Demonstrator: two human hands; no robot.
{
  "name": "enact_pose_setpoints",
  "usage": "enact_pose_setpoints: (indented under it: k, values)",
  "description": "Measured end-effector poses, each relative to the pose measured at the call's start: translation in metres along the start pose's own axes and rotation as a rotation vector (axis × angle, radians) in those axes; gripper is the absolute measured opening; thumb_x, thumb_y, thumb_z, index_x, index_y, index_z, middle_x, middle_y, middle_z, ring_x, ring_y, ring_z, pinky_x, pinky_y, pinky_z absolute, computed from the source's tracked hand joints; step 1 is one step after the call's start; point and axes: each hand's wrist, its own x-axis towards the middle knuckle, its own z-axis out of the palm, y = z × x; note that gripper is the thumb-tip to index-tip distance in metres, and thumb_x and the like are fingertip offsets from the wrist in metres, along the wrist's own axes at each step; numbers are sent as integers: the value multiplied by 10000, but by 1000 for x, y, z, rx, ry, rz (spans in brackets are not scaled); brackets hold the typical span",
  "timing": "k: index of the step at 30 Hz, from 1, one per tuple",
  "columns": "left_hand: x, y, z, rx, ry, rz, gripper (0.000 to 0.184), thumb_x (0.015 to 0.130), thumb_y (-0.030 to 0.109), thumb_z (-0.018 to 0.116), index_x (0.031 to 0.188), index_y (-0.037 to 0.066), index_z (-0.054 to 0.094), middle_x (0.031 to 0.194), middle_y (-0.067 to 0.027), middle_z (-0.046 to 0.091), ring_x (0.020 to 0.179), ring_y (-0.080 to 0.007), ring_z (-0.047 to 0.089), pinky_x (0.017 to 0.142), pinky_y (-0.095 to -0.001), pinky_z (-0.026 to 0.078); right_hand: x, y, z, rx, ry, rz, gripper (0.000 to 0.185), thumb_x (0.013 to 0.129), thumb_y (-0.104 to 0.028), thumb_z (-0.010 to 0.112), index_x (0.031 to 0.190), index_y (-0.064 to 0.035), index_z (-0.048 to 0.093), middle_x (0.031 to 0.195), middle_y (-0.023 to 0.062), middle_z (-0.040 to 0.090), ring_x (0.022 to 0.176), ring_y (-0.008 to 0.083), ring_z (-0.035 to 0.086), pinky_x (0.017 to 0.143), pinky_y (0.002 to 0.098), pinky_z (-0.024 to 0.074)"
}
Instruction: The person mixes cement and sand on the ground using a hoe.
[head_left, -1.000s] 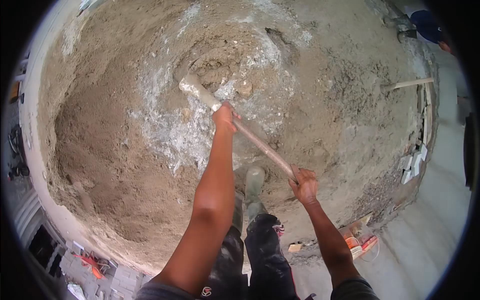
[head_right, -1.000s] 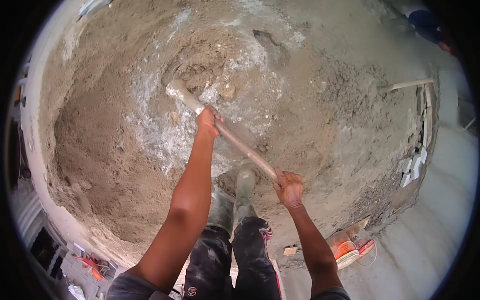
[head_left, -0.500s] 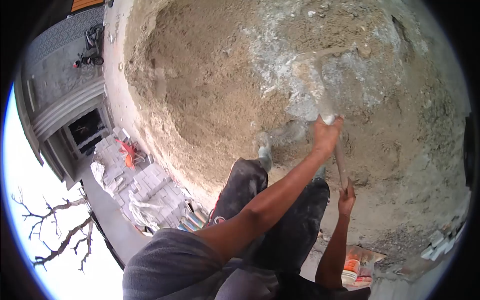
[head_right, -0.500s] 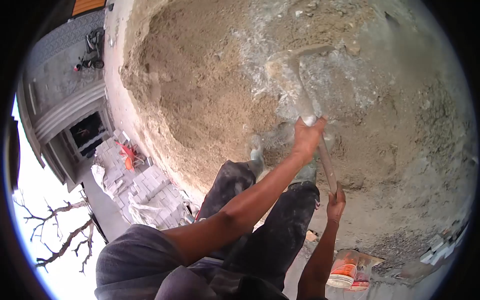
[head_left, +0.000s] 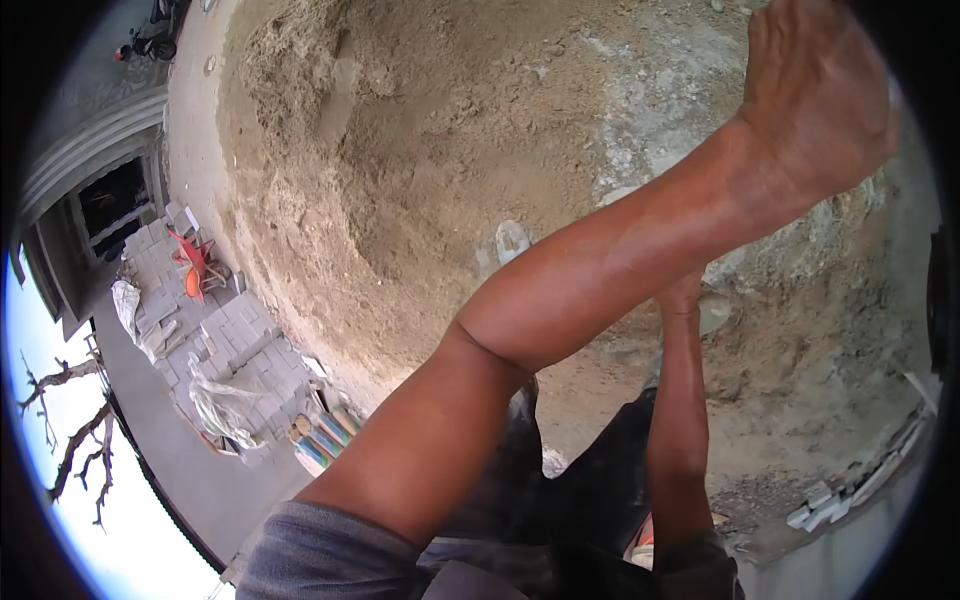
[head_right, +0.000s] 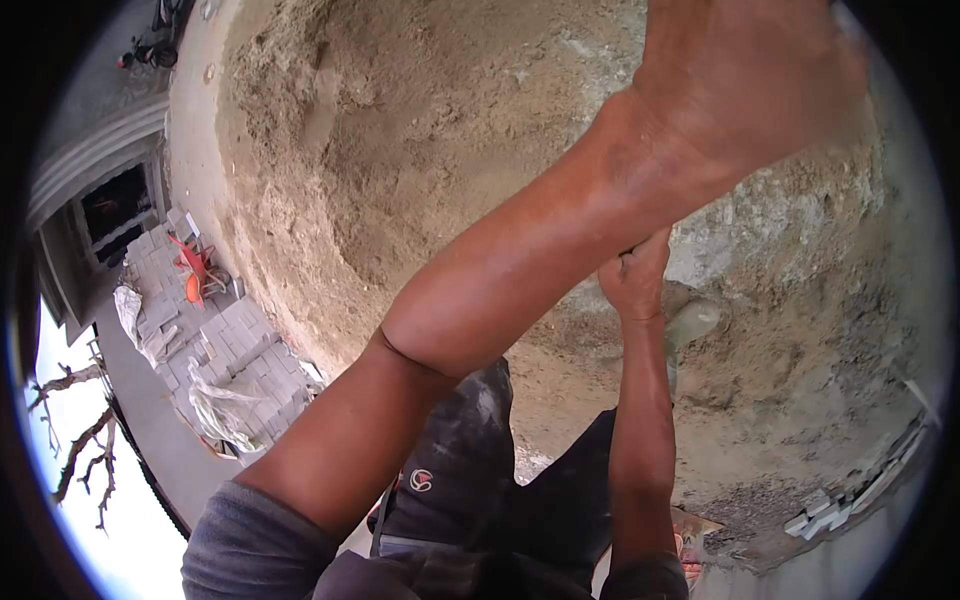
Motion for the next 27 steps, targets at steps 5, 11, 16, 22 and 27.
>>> enact_pose_setpoints:
  k: [5, 11, 16, 22, 27]
  values:
    - [7, -164, -130, 520, -3, 60, 508, 995, 187, 479, 1462, 29, 352, 964, -273, 613, 742, -448, 665, 616, -555, 545, 209, -96, 179, 530, -25, 169, 553, 910, -239, 724, 1339, -13, 457, 1183, 99, 619, 992, 168, 610, 838, 326, 504]
    - [-290, -294, -270, 638, -491, -1053, 803, 930, 119, 507, 1609, 209, 87, 1068, -293, 668, 969, -477, 663, 859, -547, 514, 38, -69, 378, 728, -214, 1097, 421, 929, -301, 709, 1240, -42, 595, 1020, 14, 651, 815, 111, 607, 671, 311, 500]
    - [-349, -285, -288, 582, -655, -1337, 832, 895, 174, 558, 1586, 81, 105, 1129, -336, 654, 1080, -473, 642, 933, -503, 508, -24, -65, 381, 866, -224, 1135, 182, 918, -221, 696, 901, -56, 622, 732, 29, 636, 583, 122, 587, 492, 307, 432]
    - [-320, -285, -263, 160, -325, -1461, 301, 920, 179, 619, 1136, -3, 515, 729, -76, 585, 546, -188, 574, 485, -362, 482, -3, -51, 358, 919, -173, 1026, 61, 821, -60, 646, 813, -16, 606, 668, 88, 605, 554, 199, 602, 502, 359, 475]
    - [-266, -286, -218, -751, -83, -1745, 209, 932, 248, 668, 917, 45, 617, 770, -73, 609, 671, -179, 611, 600, -346, 538, 81, -49, 226, 1046, -246, 1028, 105, 817, -69, 643, 797, 20, 592, 662, 119, 591, 551, 233, 601, 449, 398, 483]
